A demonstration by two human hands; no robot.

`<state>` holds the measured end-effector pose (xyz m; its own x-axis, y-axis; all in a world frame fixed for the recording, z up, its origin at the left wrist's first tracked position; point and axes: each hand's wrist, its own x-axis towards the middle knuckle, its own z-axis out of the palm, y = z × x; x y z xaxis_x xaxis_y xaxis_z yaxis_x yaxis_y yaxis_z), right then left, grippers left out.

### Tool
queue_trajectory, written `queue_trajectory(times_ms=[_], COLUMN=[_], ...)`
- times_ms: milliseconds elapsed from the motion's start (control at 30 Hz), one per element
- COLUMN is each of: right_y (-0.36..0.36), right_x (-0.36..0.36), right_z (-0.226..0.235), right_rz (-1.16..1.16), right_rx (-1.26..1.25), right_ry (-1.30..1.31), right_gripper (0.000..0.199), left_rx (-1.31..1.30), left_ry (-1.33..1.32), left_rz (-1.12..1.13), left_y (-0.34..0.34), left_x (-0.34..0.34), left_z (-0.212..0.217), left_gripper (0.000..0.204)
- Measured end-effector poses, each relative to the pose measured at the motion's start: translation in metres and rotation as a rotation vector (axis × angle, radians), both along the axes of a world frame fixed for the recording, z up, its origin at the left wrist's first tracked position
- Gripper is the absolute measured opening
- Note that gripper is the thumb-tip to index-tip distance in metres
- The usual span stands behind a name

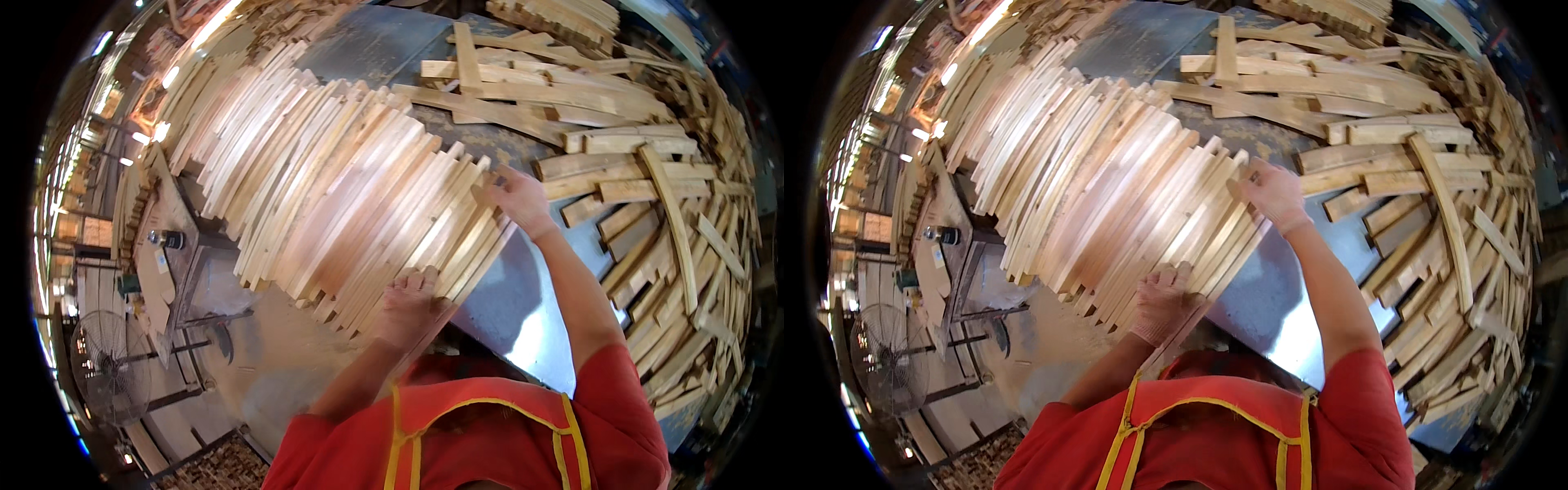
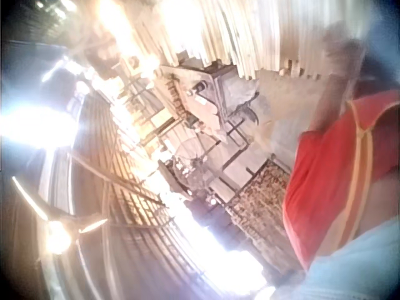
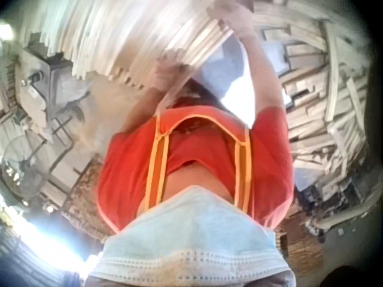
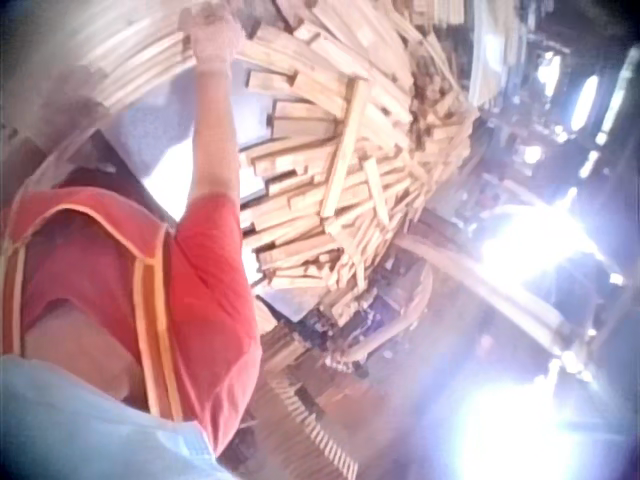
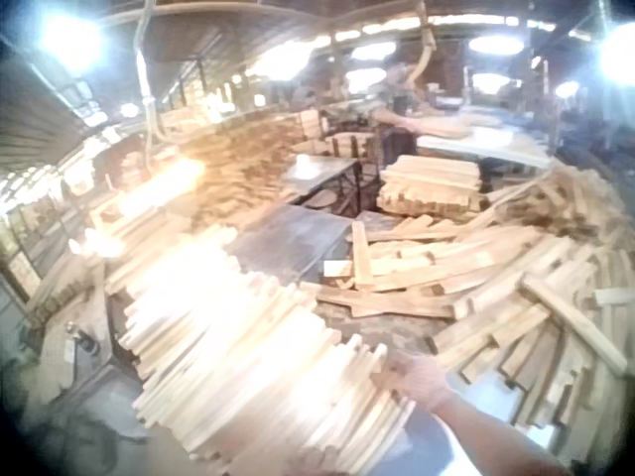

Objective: The person picks up individual wooden planks from a large pile on a metal table and stacks them neatly in a separate pile. The person handles the planks one by one, aligning them carefully to form a uniform stack.

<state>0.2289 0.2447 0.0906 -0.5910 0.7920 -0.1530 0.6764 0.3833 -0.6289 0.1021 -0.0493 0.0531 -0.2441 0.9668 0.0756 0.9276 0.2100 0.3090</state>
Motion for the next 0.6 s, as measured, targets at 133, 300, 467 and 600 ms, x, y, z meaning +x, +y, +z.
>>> queue_trajectory(times_ms=[133,300,467,600], right_y=[-0.042,-0.116,-0.144,-0.145], right_x=[0.053,0.084,0.038,0.039], right_z=[-0.022,-0.082,-0.055,-0.078], right_rz=[-0.223,-0.045,-0.152,-0.13], right_rx=[-0.345,-0.663,-0.833,-0.738], right_ry=[0.616,0.469,0.438,0.513], right_gripper=[0.065,0.093,0.092,0.089], left_rx=[-0.119,-0.198,-0.368,-0.25], left_ry=[-0.201,-0.132,0.283,0.585], left_rz=[0.154,0.186,0.4,0.398], left_y=[0.032,0.106,0.122,0.069], left_x=[0.002,-0.04,-0.166,-0.224], left_z=[-0.003,0.113,0.111,0.078], left_gripper=[0.048,0.044,0.033,0.044])
